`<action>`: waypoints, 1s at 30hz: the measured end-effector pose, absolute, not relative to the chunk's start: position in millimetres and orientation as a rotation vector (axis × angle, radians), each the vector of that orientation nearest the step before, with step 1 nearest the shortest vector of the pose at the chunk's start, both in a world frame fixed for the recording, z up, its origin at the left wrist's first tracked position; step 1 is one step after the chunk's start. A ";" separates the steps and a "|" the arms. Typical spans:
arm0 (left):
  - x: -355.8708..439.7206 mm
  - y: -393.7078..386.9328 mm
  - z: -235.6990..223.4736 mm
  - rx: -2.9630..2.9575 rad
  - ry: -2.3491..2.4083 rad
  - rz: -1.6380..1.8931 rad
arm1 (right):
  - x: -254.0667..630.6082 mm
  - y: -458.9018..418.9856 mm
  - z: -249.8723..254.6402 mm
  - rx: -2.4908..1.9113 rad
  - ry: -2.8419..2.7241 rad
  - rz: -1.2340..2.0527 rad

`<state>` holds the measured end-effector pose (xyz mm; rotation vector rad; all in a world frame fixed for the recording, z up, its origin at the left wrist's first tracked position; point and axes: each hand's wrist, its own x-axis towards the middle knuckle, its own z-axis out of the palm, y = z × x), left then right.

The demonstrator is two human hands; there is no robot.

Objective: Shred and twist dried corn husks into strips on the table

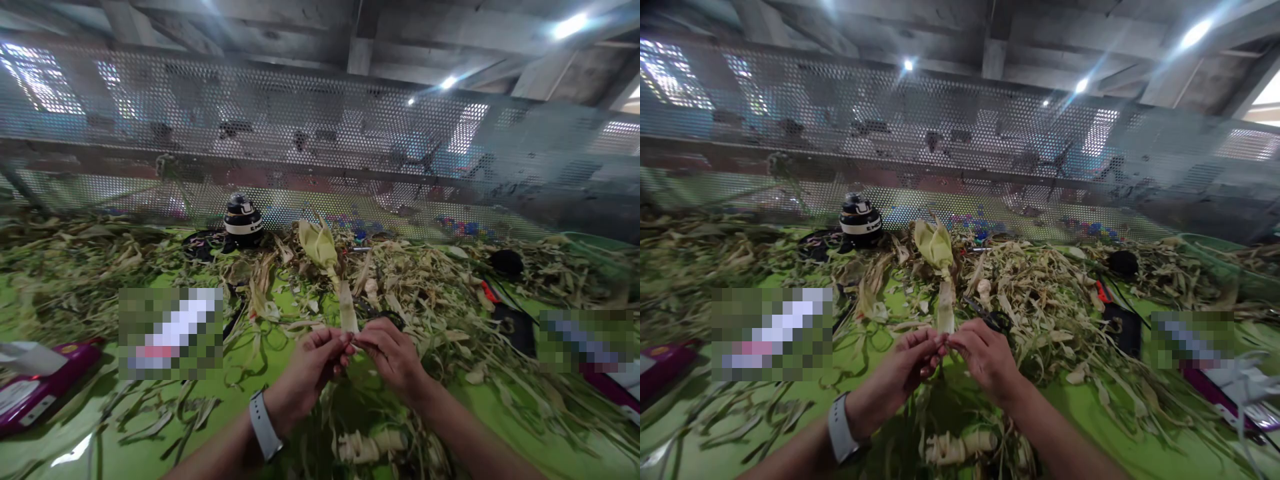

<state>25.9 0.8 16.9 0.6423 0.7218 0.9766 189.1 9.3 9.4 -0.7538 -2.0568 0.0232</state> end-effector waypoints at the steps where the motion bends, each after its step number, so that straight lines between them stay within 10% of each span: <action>1: 25.8 0.5 17.3 0.619 0.708 0.966 | 189.3 9.1 8.4 -0.761 -2.059 0.005; 20: 30.6 -8.7 17.7 0.758 0.769 1.023 | 172.6 -8.7 -0.1 -0.987 -1.655 0.699; 30: 29.0 -1.6 16.3 0.683 0.924 1.051 | 185.2 -1.5 8.0 -0.986 -1.849 0.406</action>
